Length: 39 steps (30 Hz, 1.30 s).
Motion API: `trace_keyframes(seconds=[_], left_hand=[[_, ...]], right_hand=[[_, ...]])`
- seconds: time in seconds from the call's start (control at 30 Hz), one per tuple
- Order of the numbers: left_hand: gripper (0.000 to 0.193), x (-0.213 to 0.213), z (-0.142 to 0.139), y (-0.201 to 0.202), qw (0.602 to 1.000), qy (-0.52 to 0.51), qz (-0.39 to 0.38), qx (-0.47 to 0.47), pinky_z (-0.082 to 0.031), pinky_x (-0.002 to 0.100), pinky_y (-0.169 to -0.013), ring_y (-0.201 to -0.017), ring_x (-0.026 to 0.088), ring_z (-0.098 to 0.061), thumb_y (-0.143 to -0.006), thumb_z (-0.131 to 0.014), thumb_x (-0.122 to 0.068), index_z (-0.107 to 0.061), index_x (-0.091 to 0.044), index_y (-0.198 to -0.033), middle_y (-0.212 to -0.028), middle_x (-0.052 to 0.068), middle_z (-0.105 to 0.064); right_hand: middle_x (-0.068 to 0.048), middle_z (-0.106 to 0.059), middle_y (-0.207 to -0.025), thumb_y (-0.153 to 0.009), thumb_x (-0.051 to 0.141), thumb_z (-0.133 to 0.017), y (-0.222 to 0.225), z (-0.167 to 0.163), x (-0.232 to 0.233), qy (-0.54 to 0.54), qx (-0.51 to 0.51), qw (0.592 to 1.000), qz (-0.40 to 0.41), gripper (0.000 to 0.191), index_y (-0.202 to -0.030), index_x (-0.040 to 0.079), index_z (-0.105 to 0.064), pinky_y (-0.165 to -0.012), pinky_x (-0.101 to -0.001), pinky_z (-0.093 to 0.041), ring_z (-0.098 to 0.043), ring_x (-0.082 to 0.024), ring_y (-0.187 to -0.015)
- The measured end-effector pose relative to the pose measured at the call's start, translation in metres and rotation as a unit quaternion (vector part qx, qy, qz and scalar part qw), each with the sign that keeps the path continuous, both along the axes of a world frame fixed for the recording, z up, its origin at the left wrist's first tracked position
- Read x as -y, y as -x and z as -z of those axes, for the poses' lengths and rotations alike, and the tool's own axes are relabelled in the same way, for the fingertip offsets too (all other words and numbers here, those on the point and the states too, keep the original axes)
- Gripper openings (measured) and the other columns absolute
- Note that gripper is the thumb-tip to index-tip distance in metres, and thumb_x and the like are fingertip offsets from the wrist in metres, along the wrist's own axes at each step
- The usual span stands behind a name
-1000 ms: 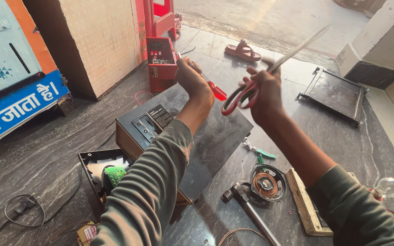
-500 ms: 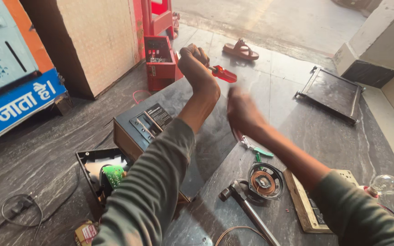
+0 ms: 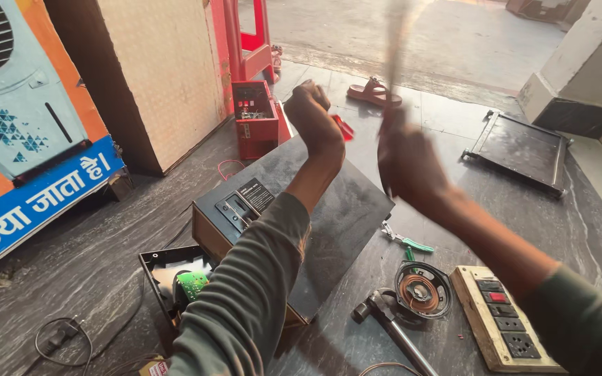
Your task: The person uses a hammer and screwdriver to pry open the side of a black speaker box, then uses scissors to cut the seams. They remove the side panel to reveal the internal circuit board and speaker components.
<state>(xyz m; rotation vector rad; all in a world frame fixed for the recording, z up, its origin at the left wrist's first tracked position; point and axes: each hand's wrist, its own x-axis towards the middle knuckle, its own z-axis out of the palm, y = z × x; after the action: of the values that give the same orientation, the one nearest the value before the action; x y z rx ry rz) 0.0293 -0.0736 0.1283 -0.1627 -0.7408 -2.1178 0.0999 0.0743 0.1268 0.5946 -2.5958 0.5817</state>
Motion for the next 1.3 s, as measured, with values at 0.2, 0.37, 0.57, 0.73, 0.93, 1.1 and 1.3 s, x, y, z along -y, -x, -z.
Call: trace_keyframes(seconds=[0.2,0.37,0.57,0.73,0.93,1.1,1.3], left_hand=[[0.033,-0.01,-0.022,-0.014,0.998,-0.025,0.039,0.036,-0.019,0.036,-0.047,-0.052,0.012,-0.021,-0.09,-0.042,-0.013,-0.026,-0.01,-0.061,-0.057,-0.001,-0.026],[0.036,0.007,-0.015,-0.028,0.998,-0.012,0.043,0.036,-0.019,0.032,-0.05,-0.056,0.009,-0.02,-0.093,-0.042,-0.013,-0.02,-0.013,-0.065,-0.06,-0.003,-0.022],[0.034,0.01,-0.029,-0.02,0.998,-0.002,0.018,-0.065,-0.021,0.034,-0.051,-0.055,0.011,-0.022,-0.091,-0.042,-0.009,-0.022,-0.011,-0.064,-0.059,-0.002,-0.022],[0.032,0.015,-0.033,-0.018,0.996,0.081,-0.04,-0.028,-0.018,0.032,-0.052,-0.057,0.009,-0.019,-0.088,-0.04,-0.009,-0.022,-0.009,-0.062,-0.059,-0.001,-0.023],[0.032,0.03,-0.013,-0.011,0.999,-0.001,0.0,0.052,-0.022,0.03,-0.049,-0.054,0.009,-0.025,-0.093,-0.046,-0.016,-0.032,-0.011,-0.064,-0.061,-0.003,-0.03],[0.025,0.045,0.006,-0.007,0.999,-0.029,-0.02,0.027,-0.024,0.028,-0.051,-0.056,0.008,-0.029,-0.091,-0.048,-0.015,-0.036,-0.013,-0.069,-0.064,-0.003,-0.034],[0.032,0.011,-0.004,-0.015,0.999,0.009,-0.031,-0.04,-0.038,0.029,-0.054,-0.065,0.006,-0.033,-0.096,-0.044,-0.019,-0.035,-0.011,-0.067,-0.067,-0.004,-0.036]], right_hand=[[-0.034,-0.066,-0.08,-0.094,-0.004,-0.049,-0.015,-0.008,0.012,-0.133,0.026,0.99,-0.023,0.017,-0.111,-0.002,-0.049,-0.065,-0.0574,-0.051,-0.068,-0.05,-0.074],[-0.033,-0.067,-0.081,-0.087,0.0,-0.055,-0.001,-0.042,-0.003,0.05,-0.034,0.998,-0.03,0.024,-0.11,-0.003,-0.049,-0.067,-0.0573,-0.056,-0.07,-0.048,-0.077],[-0.032,-0.066,-0.082,-0.081,0.005,-0.06,0.033,0.036,-0.006,-0.184,0.133,0.973,-0.039,0.017,-0.094,-0.006,-0.063,-0.077,-0.0575,-0.057,-0.07,-0.046,-0.085],[-0.028,-0.069,-0.079,-0.106,0.008,-0.038,0.037,-0.006,-0.02,0.023,0.106,0.991,0.077,0.029,-0.106,-0.009,-0.061,-0.064,-0.0562,-0.06,-0.076,-0.042,-0.073],[-0.03,-0.064,-0.078,-0.098,0.0,-0.045,-0.019,0.001,0.02,-0.124,0.225,0.965,0.049,0.04,-0.135,-0.012,-0.036,-0.064,-0.0501,-0.056,-0.072,-0.042,-0.07],[-0.037,-0.057,-0.094,-0.104,0.007,-0.044,-0.001,-0.015,0.001,0.2,0.088,0.973,-0.079,0.031,-0.125,-0.015,-0.047,-0.07,-0.0614,-0.047,-0.057,-0.048,-0.079],[-0.031,-0.067,-0.092,-0.09,0.001,-0.055,-0.002,-0.004,0.028,-0.092,-0.092,0.968,-0.215,0.039,-0.123,-0.017,-0.045,-0.072,-0.0518,-0.055,-0.069,-0.042,-0.086]])
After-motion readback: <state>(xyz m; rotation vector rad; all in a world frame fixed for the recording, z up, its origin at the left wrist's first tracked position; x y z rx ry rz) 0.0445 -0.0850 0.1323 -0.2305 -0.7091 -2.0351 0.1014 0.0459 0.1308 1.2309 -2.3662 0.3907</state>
